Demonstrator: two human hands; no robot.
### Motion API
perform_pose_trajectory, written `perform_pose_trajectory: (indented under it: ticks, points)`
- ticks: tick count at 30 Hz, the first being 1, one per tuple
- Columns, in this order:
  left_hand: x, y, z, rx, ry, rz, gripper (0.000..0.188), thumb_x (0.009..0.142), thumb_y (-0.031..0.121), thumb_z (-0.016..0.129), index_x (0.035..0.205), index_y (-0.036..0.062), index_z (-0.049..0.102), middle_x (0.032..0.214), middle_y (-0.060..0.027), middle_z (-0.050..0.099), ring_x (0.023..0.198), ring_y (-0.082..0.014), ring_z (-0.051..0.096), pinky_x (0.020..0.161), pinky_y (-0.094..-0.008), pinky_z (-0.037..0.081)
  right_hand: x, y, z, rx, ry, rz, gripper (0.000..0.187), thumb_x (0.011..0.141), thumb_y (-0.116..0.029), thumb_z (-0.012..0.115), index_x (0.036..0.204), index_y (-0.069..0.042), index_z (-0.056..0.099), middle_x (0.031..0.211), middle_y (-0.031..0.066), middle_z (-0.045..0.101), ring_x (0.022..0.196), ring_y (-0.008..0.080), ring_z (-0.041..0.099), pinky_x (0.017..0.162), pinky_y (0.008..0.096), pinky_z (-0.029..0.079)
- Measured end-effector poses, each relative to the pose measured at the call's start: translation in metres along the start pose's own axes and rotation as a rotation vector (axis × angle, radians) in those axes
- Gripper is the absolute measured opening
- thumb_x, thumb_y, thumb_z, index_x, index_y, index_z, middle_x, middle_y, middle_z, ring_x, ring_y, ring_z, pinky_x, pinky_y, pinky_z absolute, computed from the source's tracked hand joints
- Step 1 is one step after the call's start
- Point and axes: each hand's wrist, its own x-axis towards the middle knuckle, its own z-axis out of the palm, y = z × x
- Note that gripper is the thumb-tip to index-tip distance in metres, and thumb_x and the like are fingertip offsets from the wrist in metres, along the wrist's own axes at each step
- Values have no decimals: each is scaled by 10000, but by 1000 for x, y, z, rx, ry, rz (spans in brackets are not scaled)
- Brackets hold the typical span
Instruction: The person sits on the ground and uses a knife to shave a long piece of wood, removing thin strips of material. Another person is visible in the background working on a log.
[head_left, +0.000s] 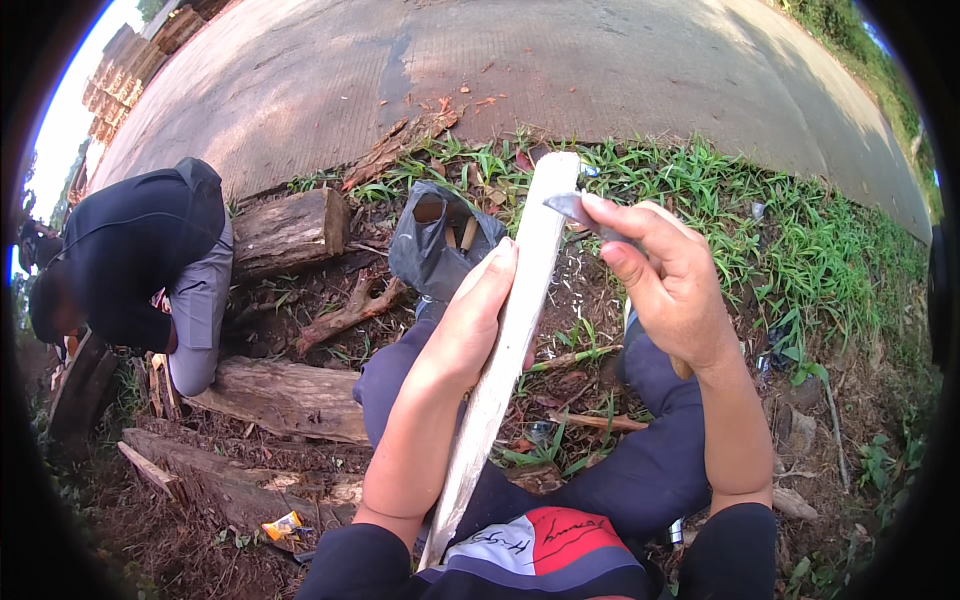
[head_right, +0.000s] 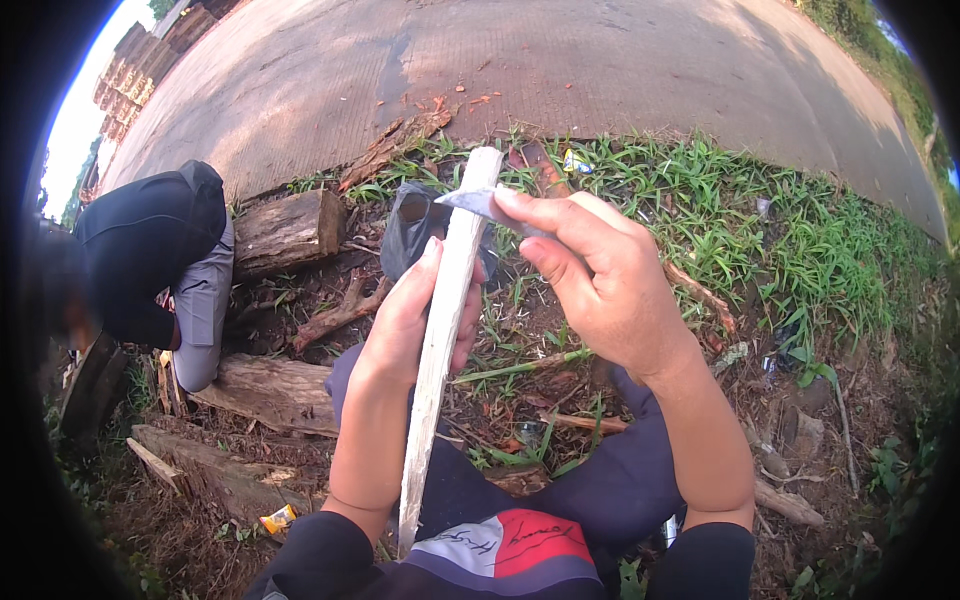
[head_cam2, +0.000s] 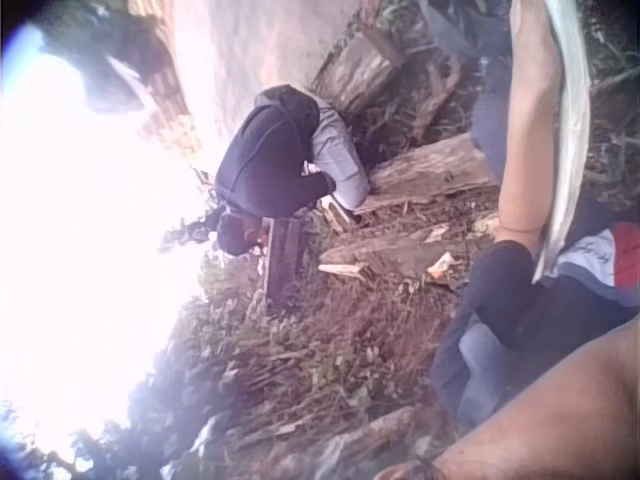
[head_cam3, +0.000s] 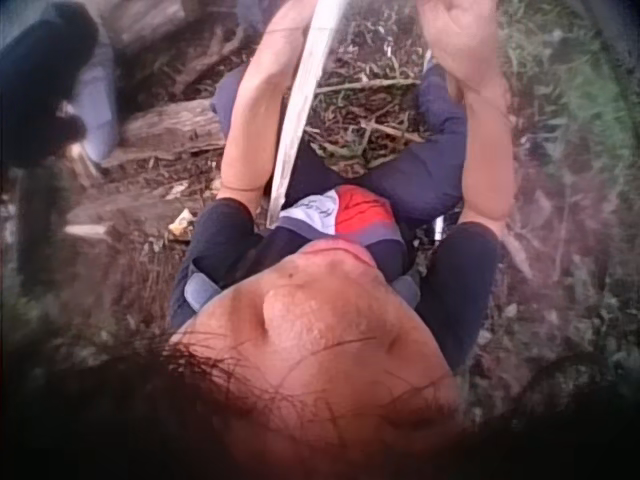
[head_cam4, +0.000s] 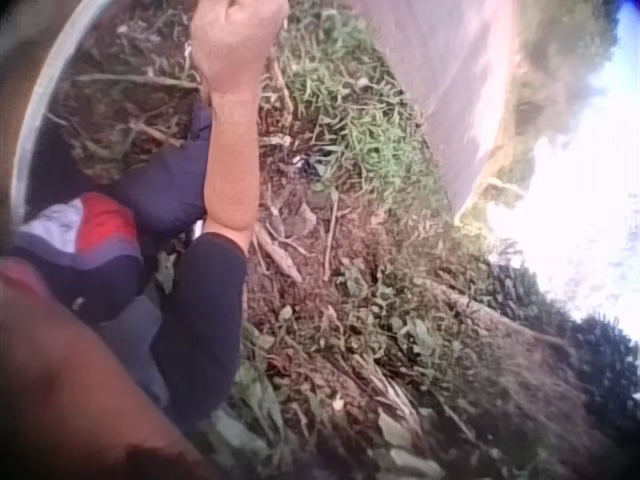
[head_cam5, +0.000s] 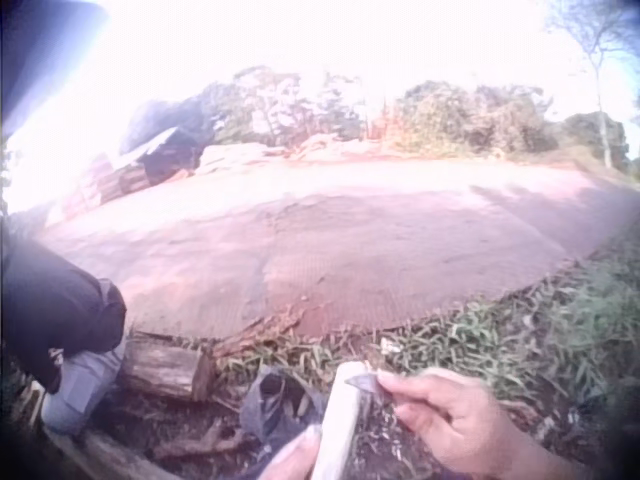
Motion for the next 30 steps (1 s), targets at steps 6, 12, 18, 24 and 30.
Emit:
perform_pose_trajectory:
  ticks: [6,12,18,24,30]
  points:
    - [0,-5,-3,47,-3,54,508,1047,519,325,1060,59,541,616,-2,508,416,-88,476,362,-233,416,-4,3,11,-43,-4,-58,356,882,-2,669,1233,-60,670,836,113,600,688,206,551,652,328,470]
    - [-4,-2,4,92,4,38,536,1045,541,320,993,56,542,606,-27,496,401,-115,469,358,-246,416,12,25,-1,-220,257,-19,304,953,-38,608,1255,-41,638,1124,171,681,1004,260,674,871,320,510]
    - [-4,5,-9,-2,22,-5,527,1036,538,346,1018,55,557,607,-31,494,398,-121,455,353,-249,408,-2,0,10,-70,51,-31,339,909,-40,654,1248,-35,632,1013,150,677,862,264,667,768,336,519]
    - [-8,4,-11,-93,-49,-35,548,1036,551,323,1015,60,565,603,-39,497,378,-128,458,348,-244,411,-6,-10,22,-161,21,-104,341,887,-13,654,1226,-42,639,951,151,661,776,272,648,694,348,514]
    - [-11,-1,-1,-70,-70,-18,555,1029,561,339,1036,55,568,605,-52,500,376,-144,450,340,-253,401,10,12,18,-147,265,-57,280,924,-40,627,1202,-12,629,1002,164,672,858,257,667,766,341,525]
